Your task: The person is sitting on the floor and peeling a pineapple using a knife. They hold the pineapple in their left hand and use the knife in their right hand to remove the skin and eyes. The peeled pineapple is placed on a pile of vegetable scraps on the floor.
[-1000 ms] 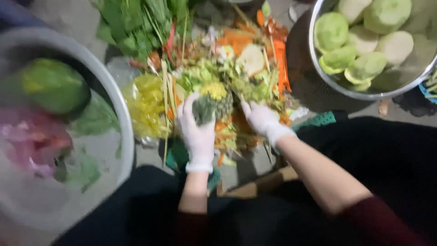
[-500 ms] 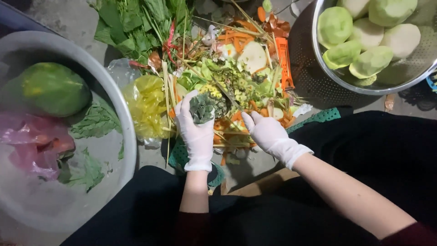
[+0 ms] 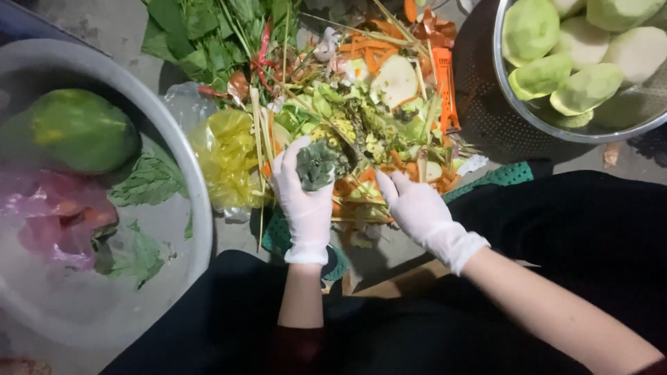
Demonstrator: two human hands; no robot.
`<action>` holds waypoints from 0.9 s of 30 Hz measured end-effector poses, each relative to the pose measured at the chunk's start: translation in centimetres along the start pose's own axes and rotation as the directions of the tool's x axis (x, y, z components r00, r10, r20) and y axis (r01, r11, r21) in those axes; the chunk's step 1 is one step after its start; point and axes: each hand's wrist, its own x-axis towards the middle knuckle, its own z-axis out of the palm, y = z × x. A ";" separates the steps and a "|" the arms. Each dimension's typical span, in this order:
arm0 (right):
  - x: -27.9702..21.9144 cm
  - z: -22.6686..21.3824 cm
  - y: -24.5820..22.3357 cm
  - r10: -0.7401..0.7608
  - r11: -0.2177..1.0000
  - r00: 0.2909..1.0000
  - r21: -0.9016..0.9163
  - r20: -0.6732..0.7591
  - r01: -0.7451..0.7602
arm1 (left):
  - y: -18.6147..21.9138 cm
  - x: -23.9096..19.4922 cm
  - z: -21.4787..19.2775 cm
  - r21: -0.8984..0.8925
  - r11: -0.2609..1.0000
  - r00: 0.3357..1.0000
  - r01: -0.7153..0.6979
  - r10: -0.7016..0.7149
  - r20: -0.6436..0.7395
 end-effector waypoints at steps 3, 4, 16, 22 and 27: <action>-1.1 -1.1 -1.3 0.038 0.997 0.999 -0.065 0.009 -0.037 | -0.3 0.3 0.0 -0.024 1.000 1.000 0.020 -0.020 0.015; -0.2 -0.9 -1.4 0.040 0.997 0.999 -0.069 0.006 -0.039 | 0.1 0.4 0.1 -0.028 0.999 1.000 0.023 -0.022 0.013; 3.2 0.8 1.0 -0.004 0.989 0.999 -0.150 -0.033 -0.001 | 0.4 -0.1 0.8 0.084 0.996 0.999 0.031 -0.034 0.028; 5.9 0.1 -0.4 -0.104 0.987 0.991 -0.128 -0.084 0.093 | 0.7 -0.1 1.0 0.079 0.997 0.998 0.005 -0.010 0.061; 3.2 1.2 1.3 -0.060 0.998 0.998 0.028 -0.017 0.060 | 0.3 -0.2 0.0 -0.001 1.000 0.999 0.018 -0.018 0.032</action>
